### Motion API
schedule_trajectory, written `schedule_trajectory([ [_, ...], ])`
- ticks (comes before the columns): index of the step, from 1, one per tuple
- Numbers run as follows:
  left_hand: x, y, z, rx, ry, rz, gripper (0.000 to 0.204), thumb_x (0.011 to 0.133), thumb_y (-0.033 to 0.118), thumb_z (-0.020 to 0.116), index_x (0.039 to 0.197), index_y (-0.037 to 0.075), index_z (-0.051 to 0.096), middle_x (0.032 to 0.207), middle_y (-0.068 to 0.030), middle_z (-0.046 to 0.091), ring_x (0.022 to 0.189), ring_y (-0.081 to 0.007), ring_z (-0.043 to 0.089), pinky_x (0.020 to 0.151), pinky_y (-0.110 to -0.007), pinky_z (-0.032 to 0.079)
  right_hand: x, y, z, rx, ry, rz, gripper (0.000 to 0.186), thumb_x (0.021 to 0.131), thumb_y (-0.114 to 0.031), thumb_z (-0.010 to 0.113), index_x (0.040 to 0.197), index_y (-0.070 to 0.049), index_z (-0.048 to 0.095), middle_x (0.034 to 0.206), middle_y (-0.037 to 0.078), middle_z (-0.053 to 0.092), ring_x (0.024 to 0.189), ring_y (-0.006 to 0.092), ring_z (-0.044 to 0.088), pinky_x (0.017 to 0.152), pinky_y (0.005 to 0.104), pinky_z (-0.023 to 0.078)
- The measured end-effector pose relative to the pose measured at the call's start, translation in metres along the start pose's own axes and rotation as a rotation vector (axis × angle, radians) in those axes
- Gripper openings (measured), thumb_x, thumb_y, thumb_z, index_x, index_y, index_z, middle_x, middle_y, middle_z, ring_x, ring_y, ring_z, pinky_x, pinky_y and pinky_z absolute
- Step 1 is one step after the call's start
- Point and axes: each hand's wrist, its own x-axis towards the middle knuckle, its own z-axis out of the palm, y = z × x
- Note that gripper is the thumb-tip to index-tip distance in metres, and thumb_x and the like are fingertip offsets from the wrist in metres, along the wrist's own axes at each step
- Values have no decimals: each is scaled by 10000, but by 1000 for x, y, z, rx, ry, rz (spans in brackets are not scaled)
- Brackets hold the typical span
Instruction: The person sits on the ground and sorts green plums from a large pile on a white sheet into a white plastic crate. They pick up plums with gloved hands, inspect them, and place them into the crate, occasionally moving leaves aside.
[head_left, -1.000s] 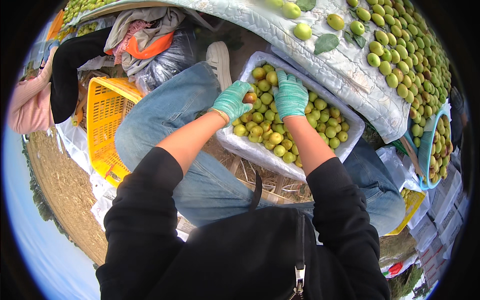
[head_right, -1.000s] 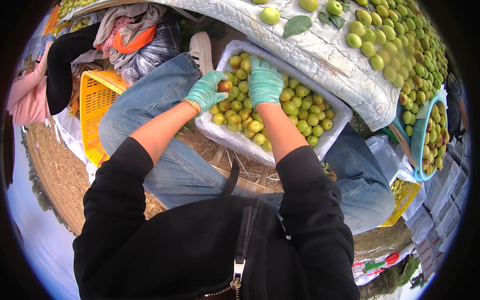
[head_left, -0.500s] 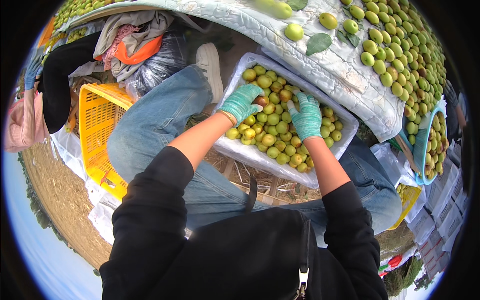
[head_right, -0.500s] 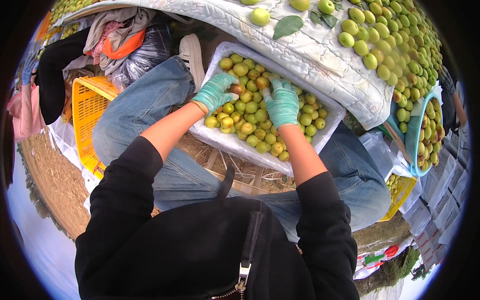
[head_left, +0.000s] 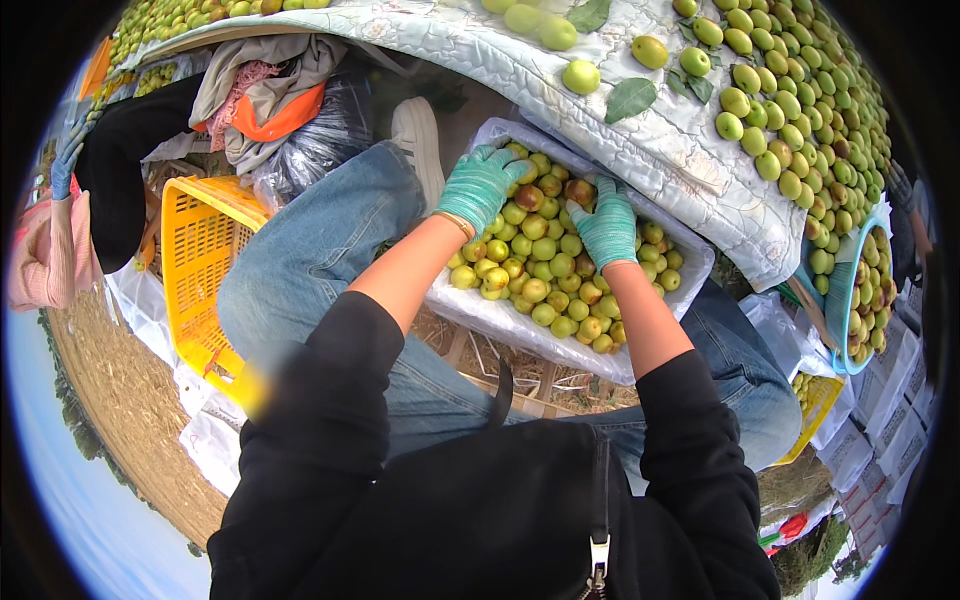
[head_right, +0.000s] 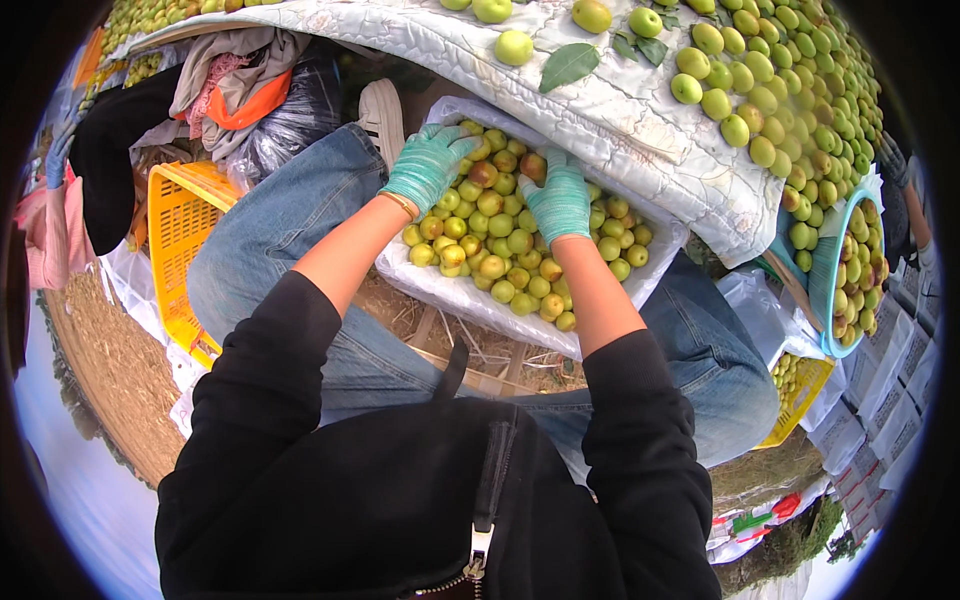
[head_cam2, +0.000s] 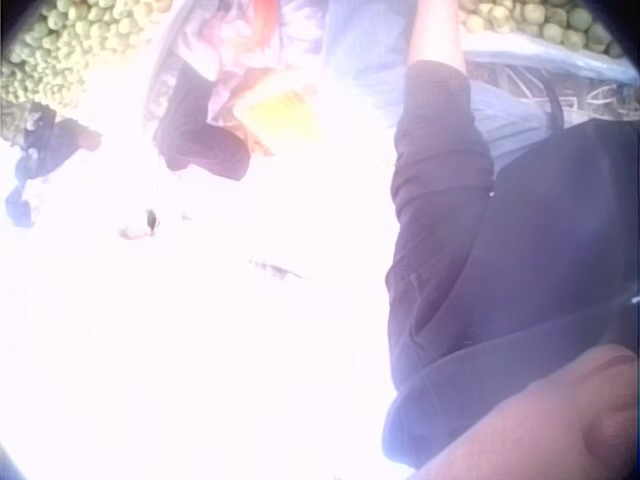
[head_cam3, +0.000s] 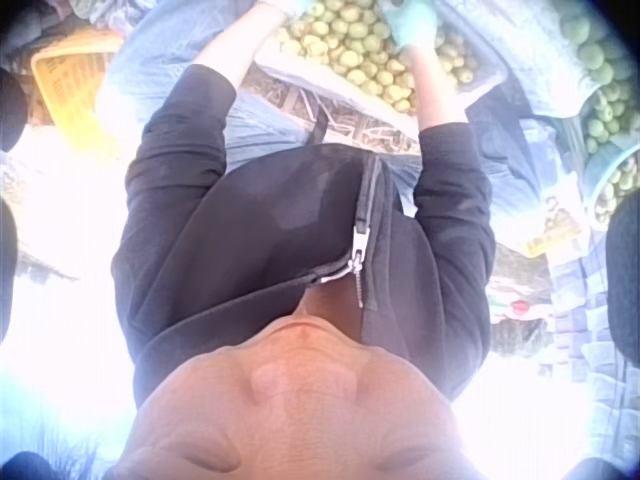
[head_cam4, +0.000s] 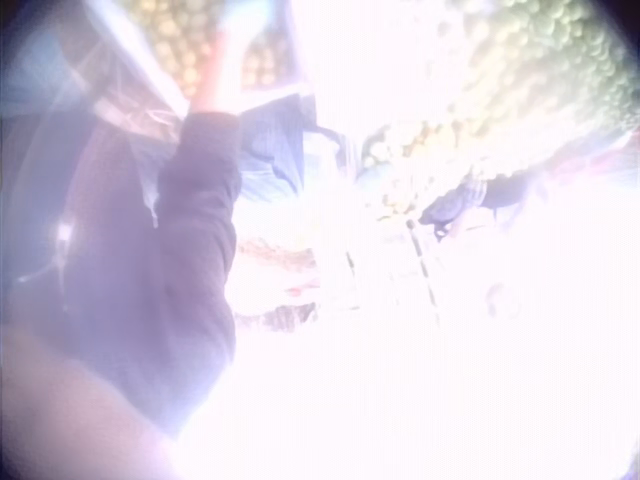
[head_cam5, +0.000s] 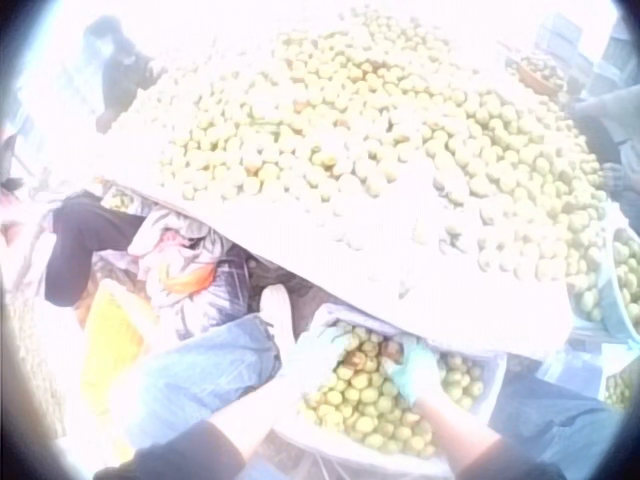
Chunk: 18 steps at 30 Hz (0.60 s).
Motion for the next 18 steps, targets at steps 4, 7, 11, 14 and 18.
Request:
schedule_trajectory([
  [4, 21, 5, -6, 55, -144, 46, 403, 741, 188, 660, 1136, 139, 597, 1127, -107, 587, 1047, -308, 545, 866, -437, 447, -9, 7, 1, 62, 47, 35, 437, 725, -178, 746, 1101, -26, 581, 1054, 182, 606, 914, 328, 604, 826, 394, 496],
  [7, 34, 5, -15, 62, -326, -18, 439, 735, 294, 674, 1137, 137, 594, 1101, -114, 599, 1050, -308, 551, 861, -447, 446, -9, 12, 1, 51, 21, 58, 437, 728, -184, 745, 1103, -28, 584, 1044, 169, 614, 885, 300, 613, 804, 383, 501],
  [11, 43, 3, -25, 110, -429, 2, 421, 784, 379, 638, 1126, 134, 617, 1062, -123, 621, 1009, -319, 576, 843, -457, 457, -5, 15, 6, 31, 8, 56, 438, 729, -182, 746, 1106, -28, 585, 1035, 157, 622, 853, 275, 621, 782, 372, 507],
  [14, 52, 4, -26, 102, -510, -70, 373, 819, 388, 606, 1092, 137, 649, 1063, -126, 633, 998, -313, 593, 837, -465, 461, -6, 15, 8, 50, 28, 55, 459, 728, -184, 748, 1128, -29, 582, 1030, 156, 627, 845, 264, 622, 779, 366, 509],
  [18, 71, 4, -25, 122, -664, -210, 318, 853, 373, 574, 1023, 131, 690, 1109, -118, 637, 1017, -284, 605, 889, -421, 459, -12, 14, 3, 81, 56, 48, 486, 724, -188, 753, 1154, -33, 588, 1027, 157, 629, 844, 257, 622, 782, 368, 511],
])
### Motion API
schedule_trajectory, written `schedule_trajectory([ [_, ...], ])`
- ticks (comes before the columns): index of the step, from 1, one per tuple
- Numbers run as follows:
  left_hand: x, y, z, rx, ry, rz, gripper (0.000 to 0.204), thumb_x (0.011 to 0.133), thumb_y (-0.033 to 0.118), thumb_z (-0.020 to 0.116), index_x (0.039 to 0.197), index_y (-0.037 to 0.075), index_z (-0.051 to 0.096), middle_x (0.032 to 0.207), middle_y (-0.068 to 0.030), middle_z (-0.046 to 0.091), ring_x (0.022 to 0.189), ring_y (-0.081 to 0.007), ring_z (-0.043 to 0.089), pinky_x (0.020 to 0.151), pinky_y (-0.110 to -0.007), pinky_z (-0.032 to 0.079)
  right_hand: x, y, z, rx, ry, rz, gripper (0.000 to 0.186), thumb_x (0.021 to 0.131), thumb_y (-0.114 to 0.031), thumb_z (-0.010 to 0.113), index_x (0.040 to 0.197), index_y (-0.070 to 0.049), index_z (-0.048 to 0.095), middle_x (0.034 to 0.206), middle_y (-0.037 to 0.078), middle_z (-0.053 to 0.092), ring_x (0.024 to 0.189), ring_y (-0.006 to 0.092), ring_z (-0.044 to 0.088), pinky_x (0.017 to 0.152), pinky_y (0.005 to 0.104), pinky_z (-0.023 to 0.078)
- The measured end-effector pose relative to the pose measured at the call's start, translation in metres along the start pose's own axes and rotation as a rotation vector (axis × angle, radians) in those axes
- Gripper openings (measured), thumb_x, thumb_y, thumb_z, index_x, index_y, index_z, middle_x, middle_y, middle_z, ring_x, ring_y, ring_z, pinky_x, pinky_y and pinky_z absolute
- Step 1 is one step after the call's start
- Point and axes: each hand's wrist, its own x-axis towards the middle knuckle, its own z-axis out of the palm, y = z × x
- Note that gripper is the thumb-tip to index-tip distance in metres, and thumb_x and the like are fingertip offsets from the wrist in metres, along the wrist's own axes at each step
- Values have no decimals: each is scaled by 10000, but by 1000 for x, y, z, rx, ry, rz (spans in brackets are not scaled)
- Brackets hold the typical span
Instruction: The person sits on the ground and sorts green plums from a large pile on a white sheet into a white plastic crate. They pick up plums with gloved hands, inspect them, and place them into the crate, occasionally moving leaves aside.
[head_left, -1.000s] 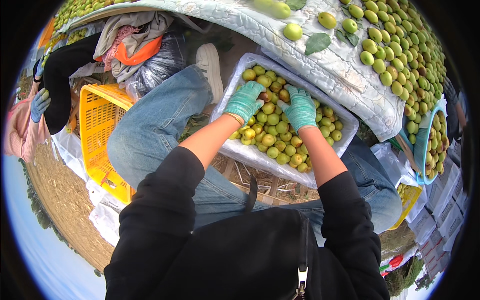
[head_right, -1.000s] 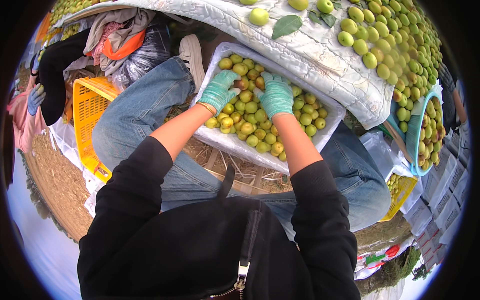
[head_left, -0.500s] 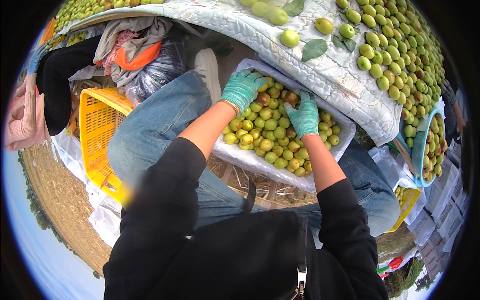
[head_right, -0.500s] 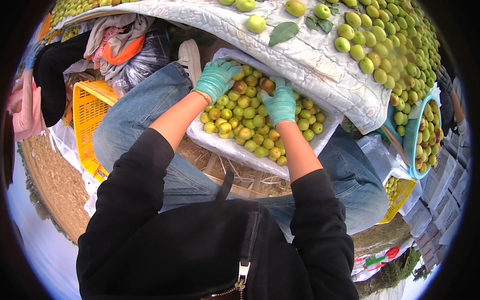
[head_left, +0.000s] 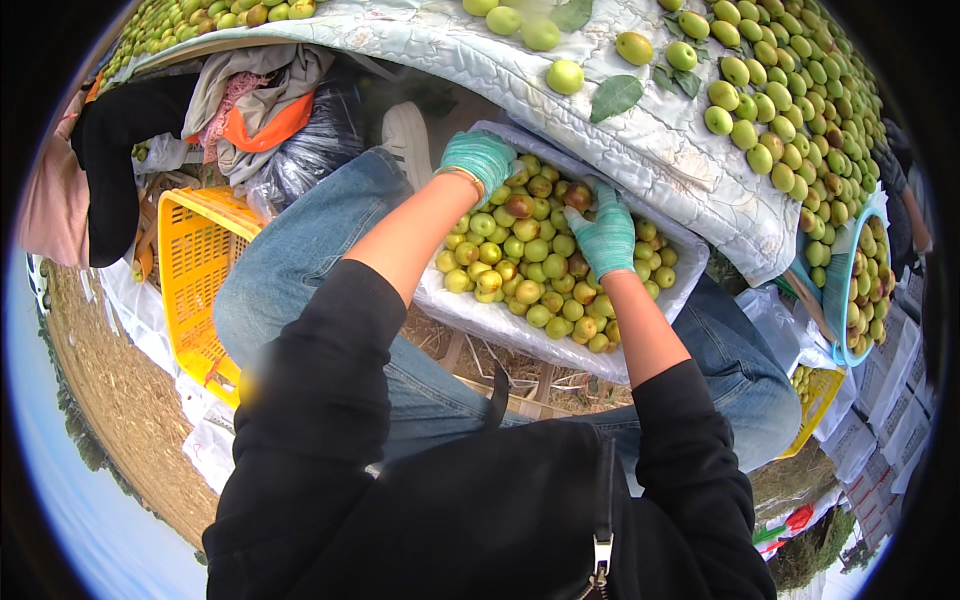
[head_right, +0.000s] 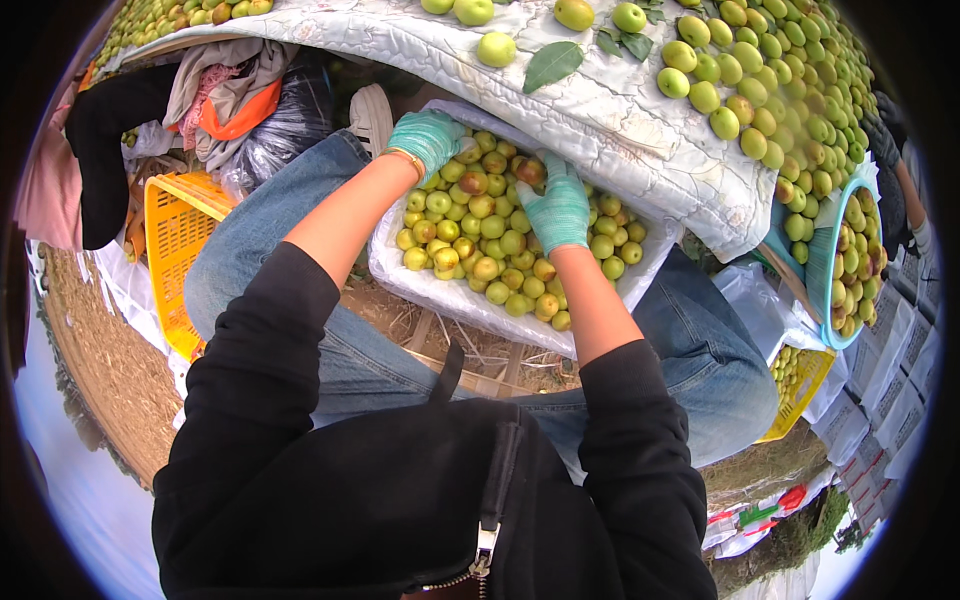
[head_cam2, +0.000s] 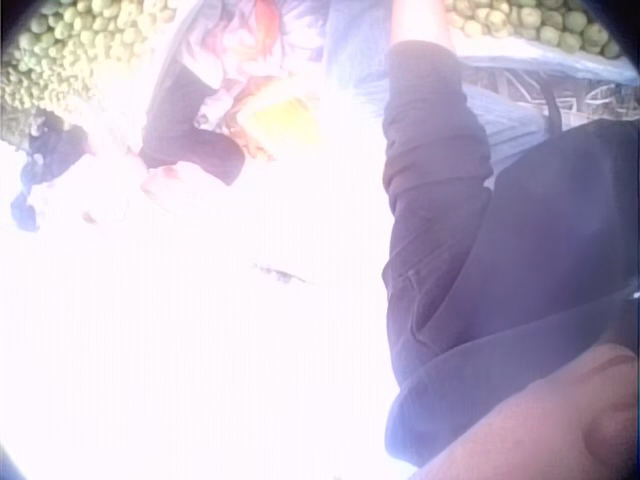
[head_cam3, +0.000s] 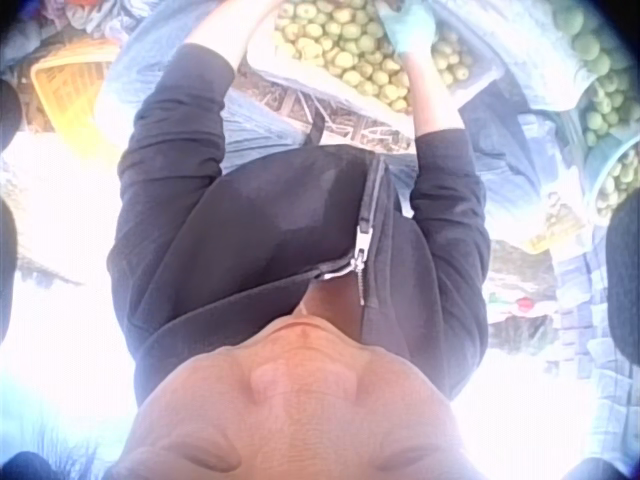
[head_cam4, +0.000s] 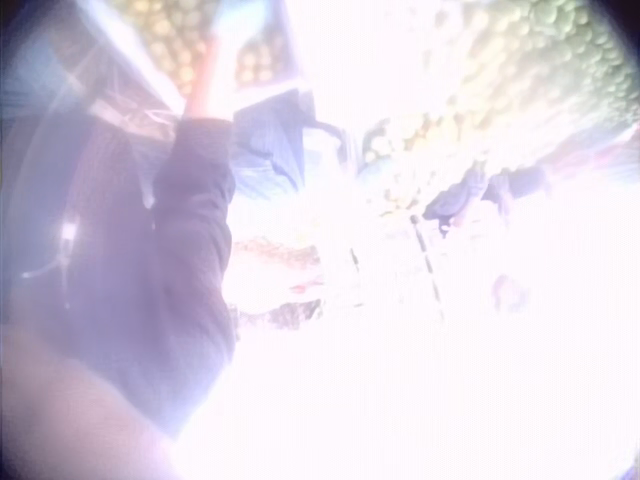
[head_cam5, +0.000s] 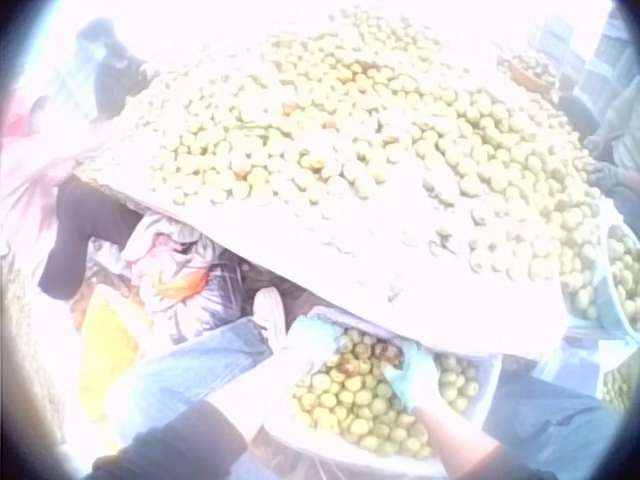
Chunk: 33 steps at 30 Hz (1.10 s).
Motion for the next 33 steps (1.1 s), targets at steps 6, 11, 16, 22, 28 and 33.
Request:
schedule_trajectory([
  [6, -10, -9, -3, -113, 193, 30, 285, 855, 306, 559, 1036, 125, 684, 1120, -125, 622, 1056, -307, 585, 903, -394, 472, -15, 2, -17, 45, -84, 132, 477, 737, -206, 737, 1160, -42, 589, 1078, 185, 596, 966, 317, 593, 862, 379, 489],
  [11, -18, 4, 12, -40, 143, 136, 553, 717, 239, 722, 1222, 104, 542, 1200, -182, 551, 1070, -337, 562, 917, -420, 458, -28, 15, -25, 42, -35, 159, 470, 732, -208, 741, 1141, -33, 589, 1078, 195, 591, 974, 337, 586, 853, 392, 489],
  [16, -19, -3, 6, -212, 259, 178, 595, 660, 174, 724, 1209, 78, 516, 1170, -183, 539, 1067, -360, 539, 914, -426, 454, -27, 21, -25, 31, -54, 179, 455, 722, -217, 747, 1110, -37, 591, 1085, 202, 588, 987, 355, 580, 870, 410, 483],
  [22, -80, -34, 18, -265, 137, 260, 549, 625, 98, 754, 1108, 72, 494, 1056, -177, 514, 990, -375, 534, 872, -441, 445, -5, -9, -11, -28, -130, 37, 466, 706, -226, 754, 1116, -66, 599, 1082, 186, 586, 994, 341, 580, 879, 412, 481],
  [28, -93, 1, 68, -236, 101, 290, 398, 706, 112, 698, 1059, 78, 517, 1009, -145, 542, 946, -348, 567, 810, -426, 475, 39, -50, 25, -55, -276, -95, 399, 735, -229, 700, 1111, -124, 620, 1083, 137, 582, 1021, 313, 572, 902, 405, 462],
  [33, -86, 10, 103, -244, 146, 395, 170, 783, 83, 591, 952, 63, 598, 986, -130, 555, 912, -337, 574, 783, -405, 488, 45, -54, 15, -133, -316, -233, 361, 840, -191, 619, 1194, -125, 602, 1011, 160, 611, 946, 322, 598, 857, 400, 474],
])
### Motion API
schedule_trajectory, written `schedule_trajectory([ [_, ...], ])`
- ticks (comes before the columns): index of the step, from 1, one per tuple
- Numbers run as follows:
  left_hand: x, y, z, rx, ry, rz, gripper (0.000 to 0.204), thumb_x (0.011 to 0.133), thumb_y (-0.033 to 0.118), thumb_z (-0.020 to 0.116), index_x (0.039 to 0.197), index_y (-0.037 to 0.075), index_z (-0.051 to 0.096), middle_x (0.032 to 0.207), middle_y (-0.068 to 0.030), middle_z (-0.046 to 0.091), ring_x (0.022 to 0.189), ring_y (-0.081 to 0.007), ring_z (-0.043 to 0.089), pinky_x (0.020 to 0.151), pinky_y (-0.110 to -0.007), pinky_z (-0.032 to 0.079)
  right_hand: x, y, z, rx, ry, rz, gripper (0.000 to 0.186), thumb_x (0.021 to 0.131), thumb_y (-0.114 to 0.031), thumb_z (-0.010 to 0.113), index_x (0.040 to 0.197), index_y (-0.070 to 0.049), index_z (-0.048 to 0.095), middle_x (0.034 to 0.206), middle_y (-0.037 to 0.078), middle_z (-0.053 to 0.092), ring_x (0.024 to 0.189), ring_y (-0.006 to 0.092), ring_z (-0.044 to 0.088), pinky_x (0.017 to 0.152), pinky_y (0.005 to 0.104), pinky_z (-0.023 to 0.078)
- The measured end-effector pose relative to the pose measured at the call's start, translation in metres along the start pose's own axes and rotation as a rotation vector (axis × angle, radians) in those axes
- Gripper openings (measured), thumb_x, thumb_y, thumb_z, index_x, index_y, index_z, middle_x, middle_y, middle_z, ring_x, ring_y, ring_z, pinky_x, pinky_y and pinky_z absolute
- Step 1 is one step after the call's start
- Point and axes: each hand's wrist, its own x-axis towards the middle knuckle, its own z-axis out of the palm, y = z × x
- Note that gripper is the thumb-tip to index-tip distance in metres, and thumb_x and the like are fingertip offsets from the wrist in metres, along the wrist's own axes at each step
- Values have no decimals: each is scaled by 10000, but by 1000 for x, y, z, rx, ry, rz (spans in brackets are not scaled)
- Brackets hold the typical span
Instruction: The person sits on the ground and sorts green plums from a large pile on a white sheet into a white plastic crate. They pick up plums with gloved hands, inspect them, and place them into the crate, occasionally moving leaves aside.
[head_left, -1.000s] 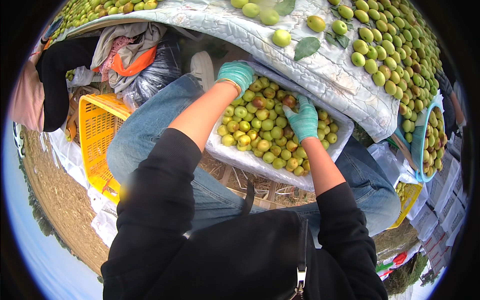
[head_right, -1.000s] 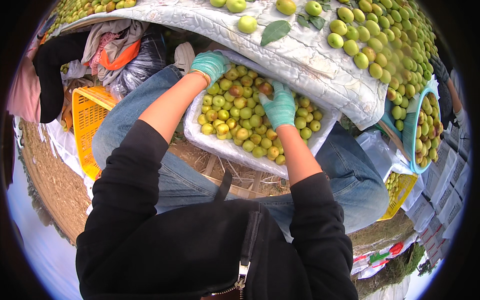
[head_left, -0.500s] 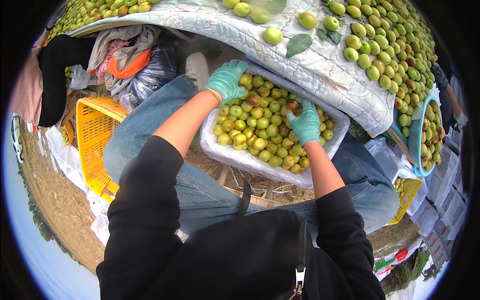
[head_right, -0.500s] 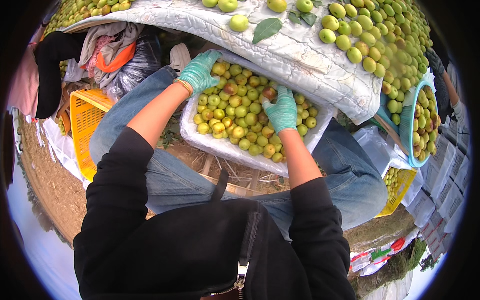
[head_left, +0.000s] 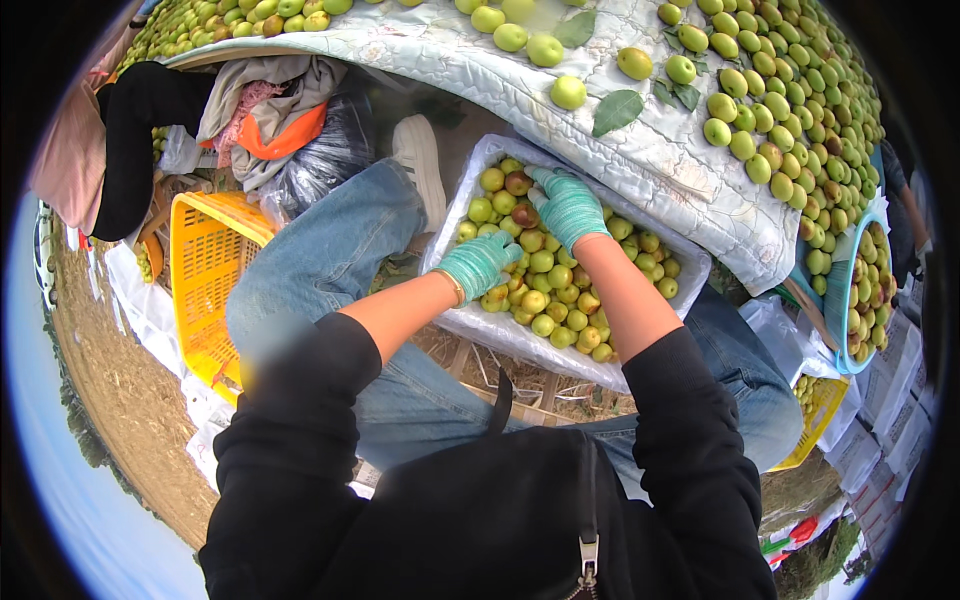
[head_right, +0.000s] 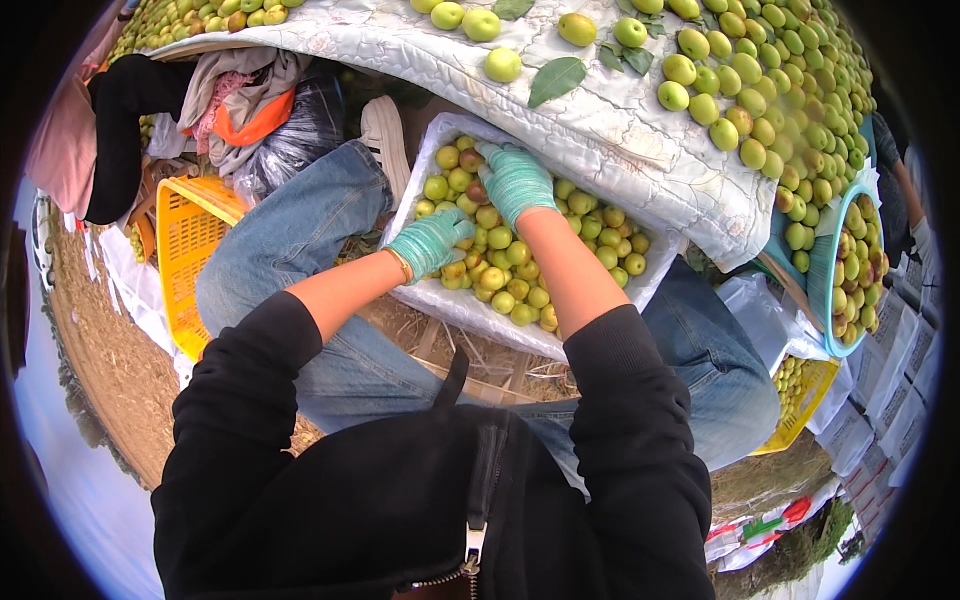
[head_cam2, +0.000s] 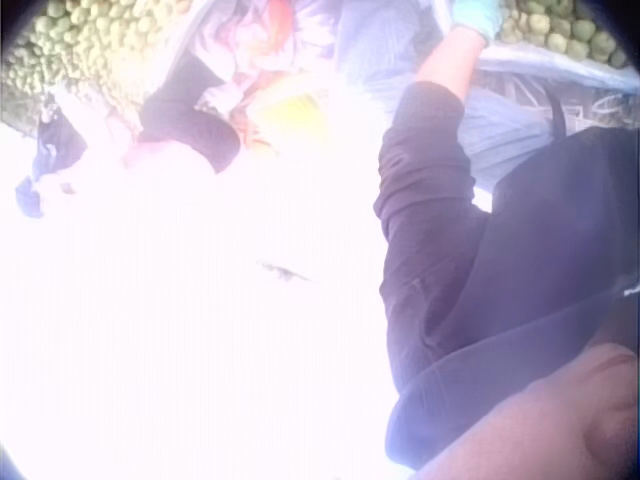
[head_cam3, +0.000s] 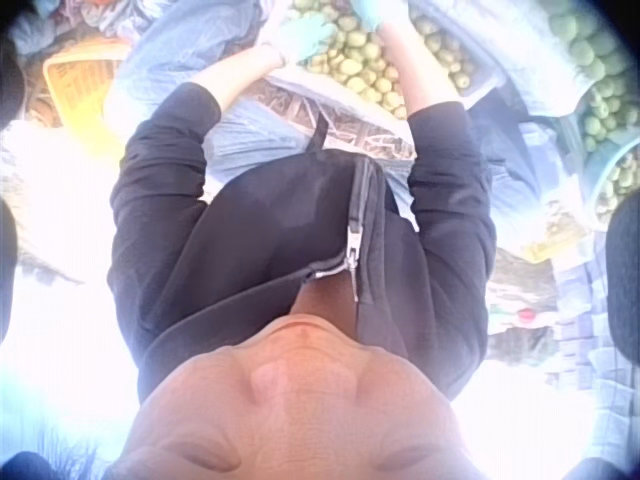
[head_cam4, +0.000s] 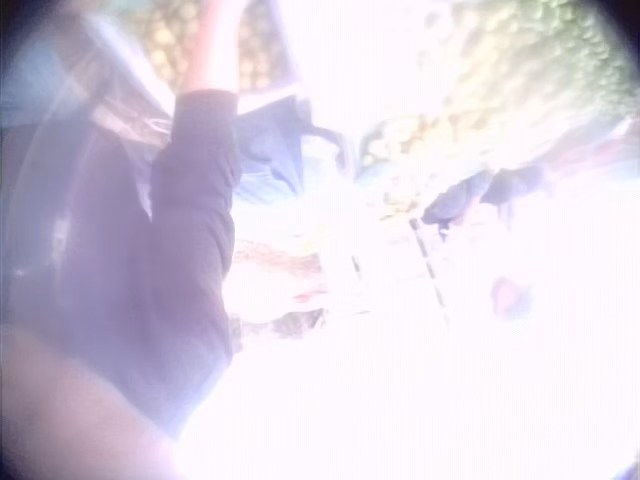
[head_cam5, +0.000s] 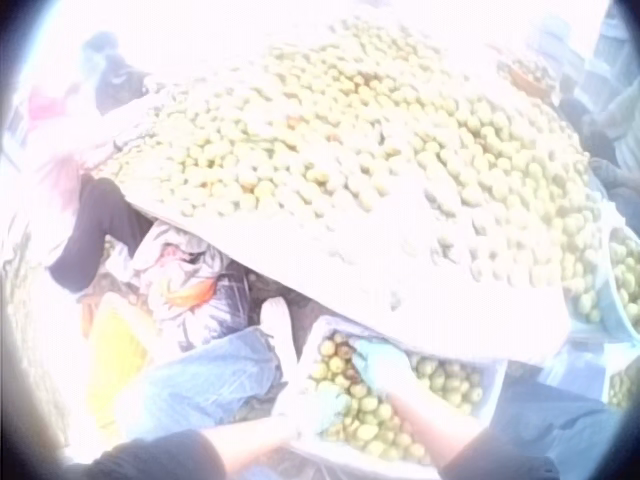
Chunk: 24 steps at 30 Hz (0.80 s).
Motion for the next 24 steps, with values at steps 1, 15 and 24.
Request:
schedule_trajectory([
  [1, 0, -2, 3, -27, -42, 36, 153, 785, 79, 586, 935, 60, 606, 985, -130, 556, 914, -336, 573, 783, -403, 488, -11, 1, -7, 43, -43, 26, 340, 845, -197, 607, 1177, -124, 607, 1012, 148, 614, 947, 323, 597, 847, 403, 476],
  [15, 117, 7, -217, 149, 1003, -13, 199, 866, 110, 592, 1056, 51, 602, 1034, -150, 592, 990, -340, 545, 889, -431, 426, -111, -44, -225, -5, -117, -354, 288, 835, -293, 625, 619, -102, 620, 556, 77, 537, 535, 270, 575, 519, 404, 456],
  [24, 246, -5, -309, 517, 83, -401, 342, 825, 240, 597, 1136, 106, 547, 1153, -187, 552, 993, -350, 592, 850, -427, 481, -72, -34, -231, 100, 106, -402, 376, 844, -276, 621, 528, -92, 535, 514, 106, 486, 464, 299, 521, 458, 410, 417],
])
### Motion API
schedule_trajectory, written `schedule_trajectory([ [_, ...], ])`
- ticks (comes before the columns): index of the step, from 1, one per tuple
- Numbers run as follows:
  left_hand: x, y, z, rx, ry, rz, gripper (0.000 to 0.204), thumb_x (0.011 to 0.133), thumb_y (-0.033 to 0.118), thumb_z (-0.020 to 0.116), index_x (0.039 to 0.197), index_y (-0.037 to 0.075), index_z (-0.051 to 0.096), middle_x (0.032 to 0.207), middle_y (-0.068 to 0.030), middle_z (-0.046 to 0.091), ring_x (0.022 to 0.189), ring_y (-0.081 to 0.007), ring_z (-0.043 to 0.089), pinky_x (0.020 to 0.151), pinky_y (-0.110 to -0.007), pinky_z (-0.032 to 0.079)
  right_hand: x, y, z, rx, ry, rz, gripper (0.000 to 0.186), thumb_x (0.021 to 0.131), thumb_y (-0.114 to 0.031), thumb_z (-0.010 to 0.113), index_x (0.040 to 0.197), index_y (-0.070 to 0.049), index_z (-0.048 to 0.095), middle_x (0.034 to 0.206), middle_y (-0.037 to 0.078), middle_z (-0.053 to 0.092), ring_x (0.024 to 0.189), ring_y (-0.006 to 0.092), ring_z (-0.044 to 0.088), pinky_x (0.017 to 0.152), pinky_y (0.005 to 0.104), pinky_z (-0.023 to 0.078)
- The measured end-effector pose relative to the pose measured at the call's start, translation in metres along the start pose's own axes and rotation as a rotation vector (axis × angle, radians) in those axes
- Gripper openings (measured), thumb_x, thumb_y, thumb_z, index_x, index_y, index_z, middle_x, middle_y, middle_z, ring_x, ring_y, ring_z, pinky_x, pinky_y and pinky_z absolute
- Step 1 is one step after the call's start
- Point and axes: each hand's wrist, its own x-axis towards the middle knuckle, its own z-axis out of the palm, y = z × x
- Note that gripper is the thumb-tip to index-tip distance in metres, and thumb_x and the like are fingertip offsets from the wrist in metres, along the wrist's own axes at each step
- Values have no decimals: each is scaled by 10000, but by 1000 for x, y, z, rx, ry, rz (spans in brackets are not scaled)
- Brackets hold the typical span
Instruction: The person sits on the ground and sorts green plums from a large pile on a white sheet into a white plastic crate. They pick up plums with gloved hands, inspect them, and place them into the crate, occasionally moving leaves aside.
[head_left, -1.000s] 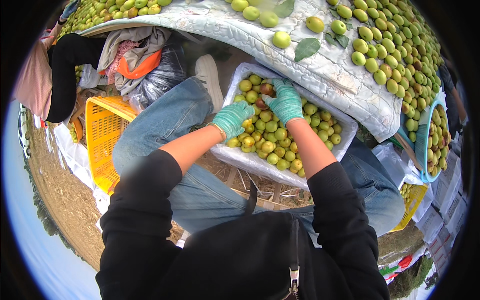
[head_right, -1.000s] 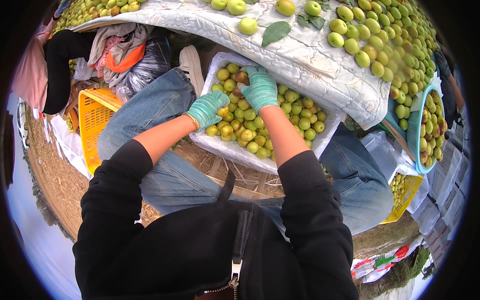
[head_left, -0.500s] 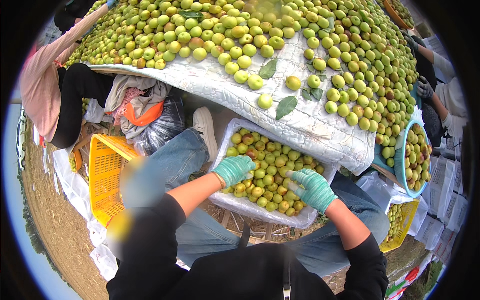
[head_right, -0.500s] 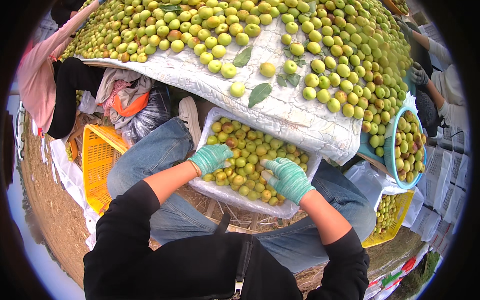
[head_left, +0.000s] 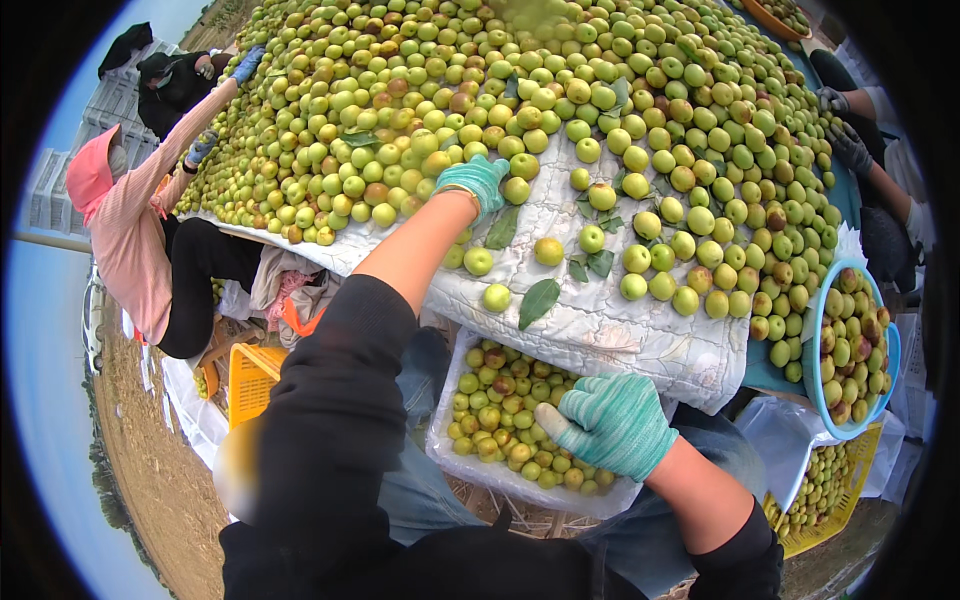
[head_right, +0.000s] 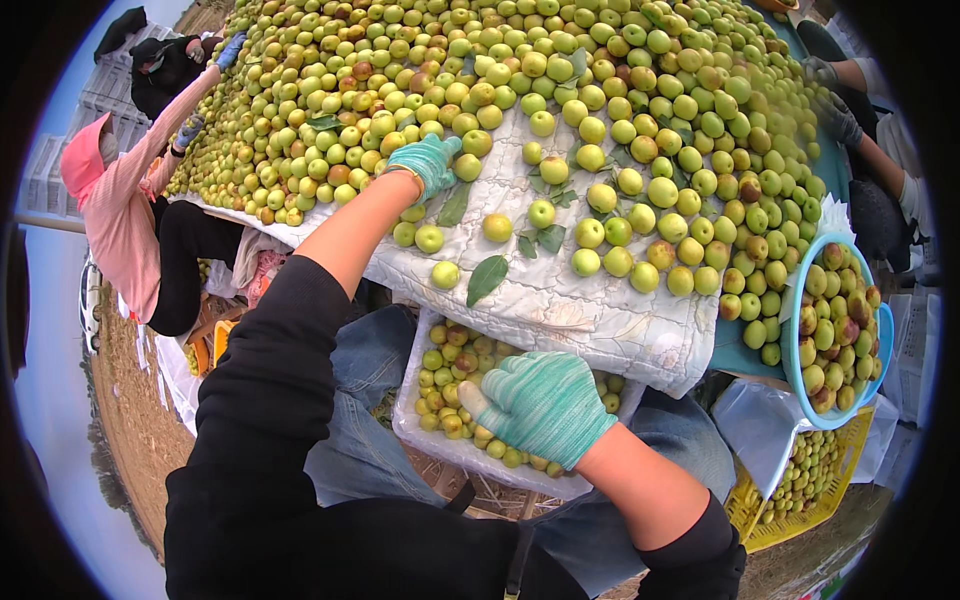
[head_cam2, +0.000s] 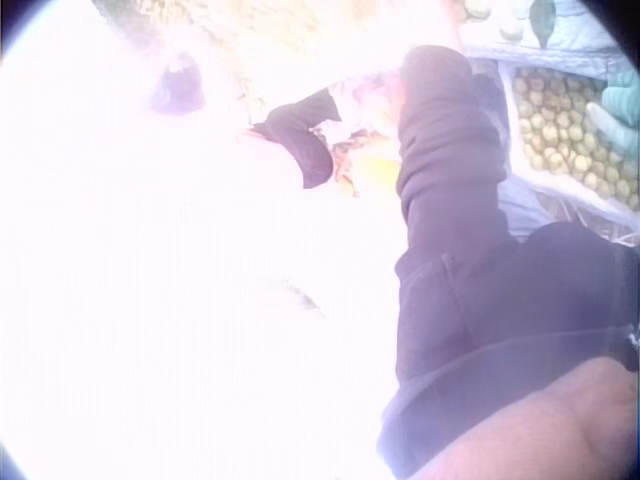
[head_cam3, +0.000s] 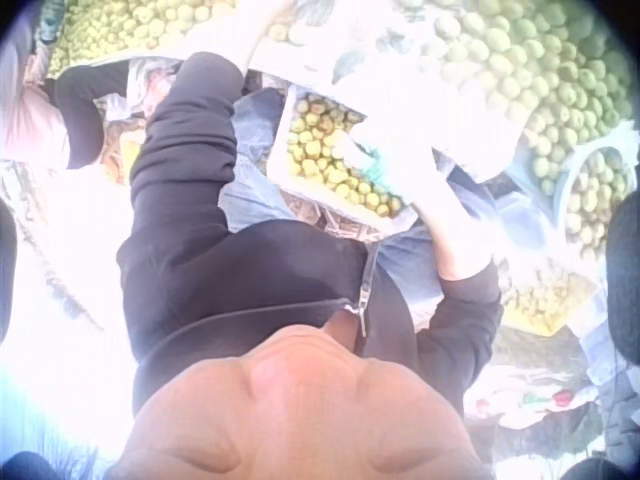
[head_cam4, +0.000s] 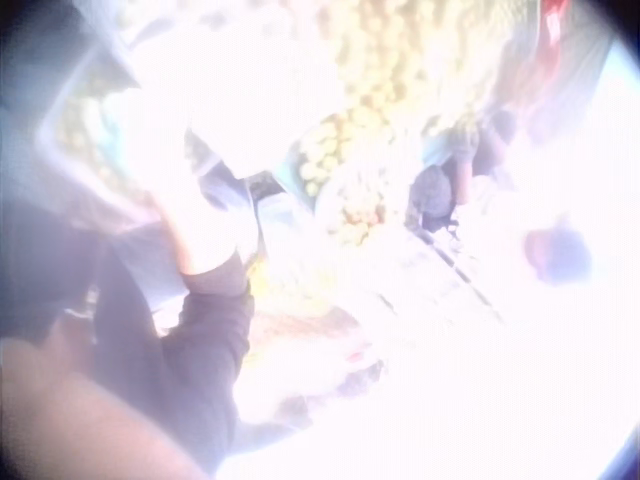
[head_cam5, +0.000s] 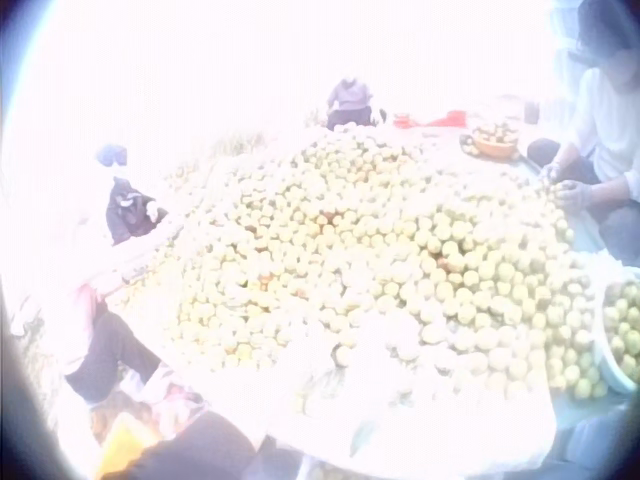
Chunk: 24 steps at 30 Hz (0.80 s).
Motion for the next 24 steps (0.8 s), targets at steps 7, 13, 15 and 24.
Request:
schedule_trajectory([
  [7, 49, 15, -37, -536, 549, -13, 353, 895, 318, 570, 1148, 72, 549, 1077, -221, 622, 997, -388, 597, 838, -435, 471, 5, 33, -17, 15, 99, 165, 394, 888, -323, 555, 571, -91, 577, 552, 106, 564, 530, 291, 578, 510, 413, 456],
  [13, 58, 66, -51, -333, 67, 81, 544, 888, 420, 567, 1341, 134, 475, 1138, -202, 612, 1100, -374, 558, 957, -412, 433, 12, 49, -20, -1, 111, 197, 401, 899, -344, 536, 592, -93, 591, 581, 114, 576, 549, 306, 580, 516, 427, 449],
  [15, 62, 63, -54, -497, 136, 196, 422, 886, 395, 578, 1178, 94, 620, 1121, -187, 613, 1069, -350, 579, 932, -412, 451, 15, 55, -23, 18, 126, 210, 360, 879, -327, 583, 604, -95, 605, 574, 103, 568, 516, 297, 563, 476, 410, 432],
  [24, 150, 43, -80, -161, 153, -128, 469, 866, 250, 583, 1320, 161, 502, 1222, -170, 554, 1080, -337, 579, 926, -407, 472, 23, 70, -29, 52, 112, 253, 397, 904, -356, 539, 606, -101, 600, 574, 97, 555, 548, 295, 571, 503, 410, 432],
])
